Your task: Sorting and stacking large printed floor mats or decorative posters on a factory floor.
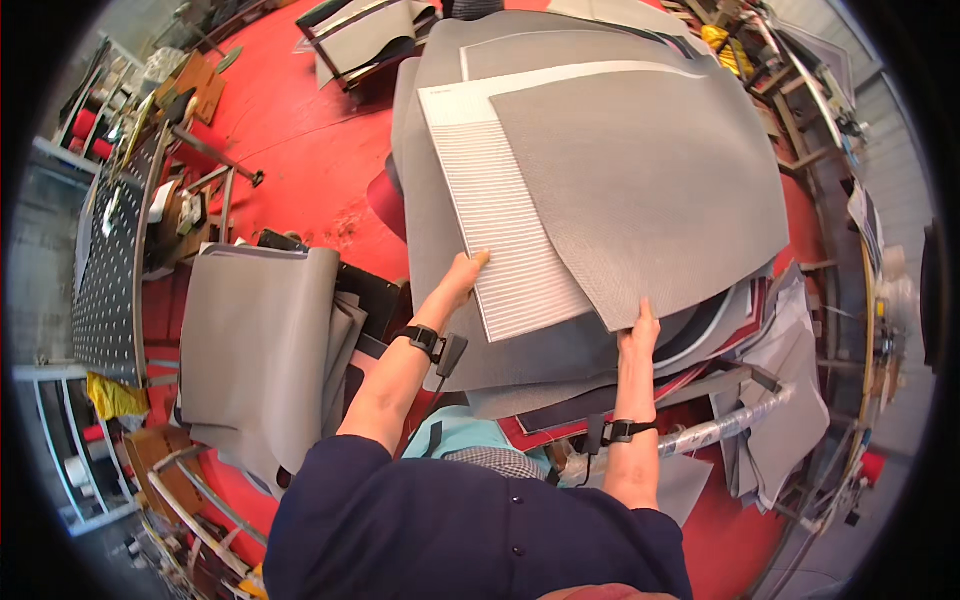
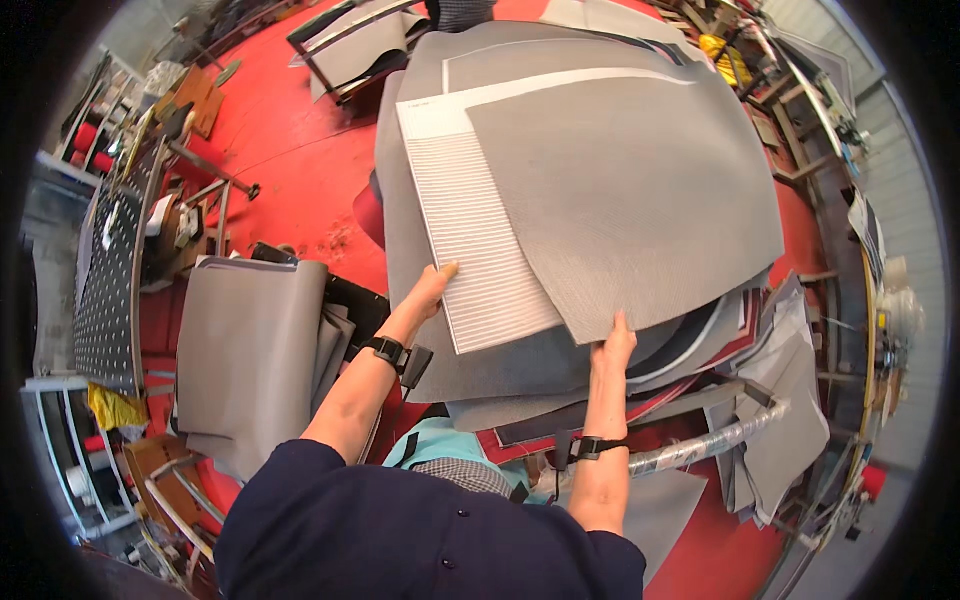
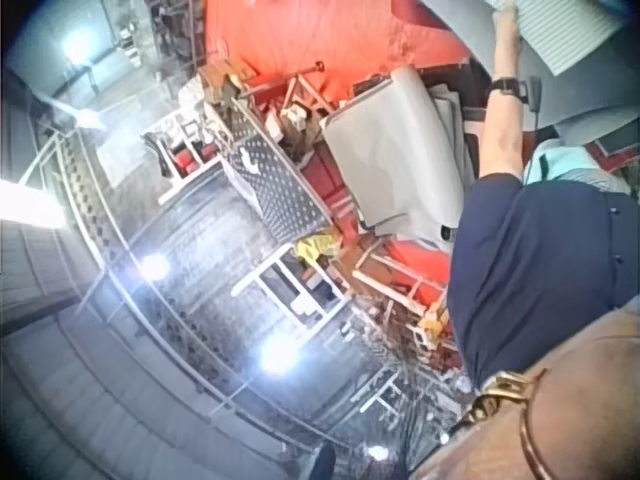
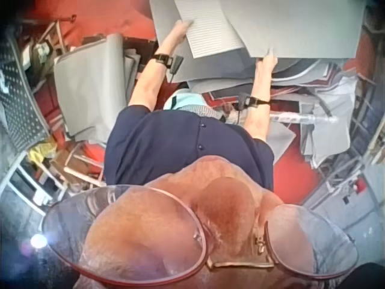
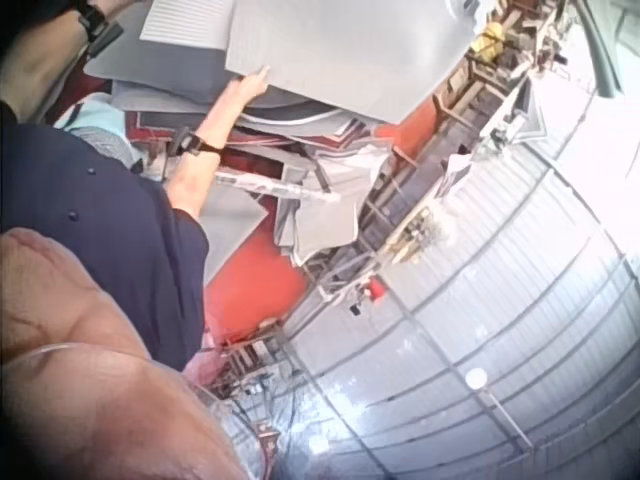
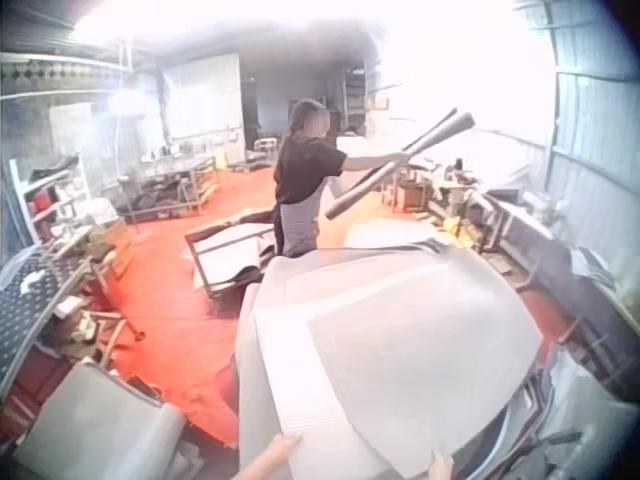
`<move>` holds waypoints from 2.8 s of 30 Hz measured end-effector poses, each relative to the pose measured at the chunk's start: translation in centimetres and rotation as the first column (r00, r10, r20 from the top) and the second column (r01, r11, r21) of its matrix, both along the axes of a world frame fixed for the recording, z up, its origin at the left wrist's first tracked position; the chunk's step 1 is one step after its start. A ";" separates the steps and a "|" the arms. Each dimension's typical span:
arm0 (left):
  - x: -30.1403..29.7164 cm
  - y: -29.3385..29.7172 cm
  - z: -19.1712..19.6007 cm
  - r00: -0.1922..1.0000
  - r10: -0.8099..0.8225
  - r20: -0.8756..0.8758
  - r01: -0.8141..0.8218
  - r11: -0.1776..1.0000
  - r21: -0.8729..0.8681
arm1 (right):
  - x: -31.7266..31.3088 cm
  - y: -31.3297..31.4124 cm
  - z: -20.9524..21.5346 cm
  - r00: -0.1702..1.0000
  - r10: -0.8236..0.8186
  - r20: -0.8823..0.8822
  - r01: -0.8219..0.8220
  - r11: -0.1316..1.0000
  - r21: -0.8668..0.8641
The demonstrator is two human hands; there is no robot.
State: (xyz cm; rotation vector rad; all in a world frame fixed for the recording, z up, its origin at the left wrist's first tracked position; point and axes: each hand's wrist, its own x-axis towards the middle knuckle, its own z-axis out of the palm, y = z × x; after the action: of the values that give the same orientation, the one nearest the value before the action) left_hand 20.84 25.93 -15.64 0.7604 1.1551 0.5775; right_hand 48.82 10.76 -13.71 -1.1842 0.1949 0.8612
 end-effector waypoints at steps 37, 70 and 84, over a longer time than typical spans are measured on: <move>-2.1 0.2 -1.5 0.986 -0.027 0.165 0.060 0.978 -0.201 | 18.3 10.0 21.4 0.830 -0.471 -0.299 0.536 0.519 0.666; -1.7 -1.6 -1.6 0.991 -0.031 0.127 0.052 0.984 -0.171 | 16.1 6.8 15.4 0.894 -0.400 -0.202 0.429 0.638 0.639; 0.7 -1.8 -0.9 0.938 0.070 0.339 0.015 0.970 -0.243 | -5.0 -1.7 2.2 0.994 0.111 0.008 -0.110 0.993 -0.032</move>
State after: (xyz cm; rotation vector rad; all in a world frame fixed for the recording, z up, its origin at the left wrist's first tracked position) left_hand 21.57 24.14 -16.58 0.4114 0.8892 0.5551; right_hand 43.79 9.11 -11.51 -1.2375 0.1361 0.9516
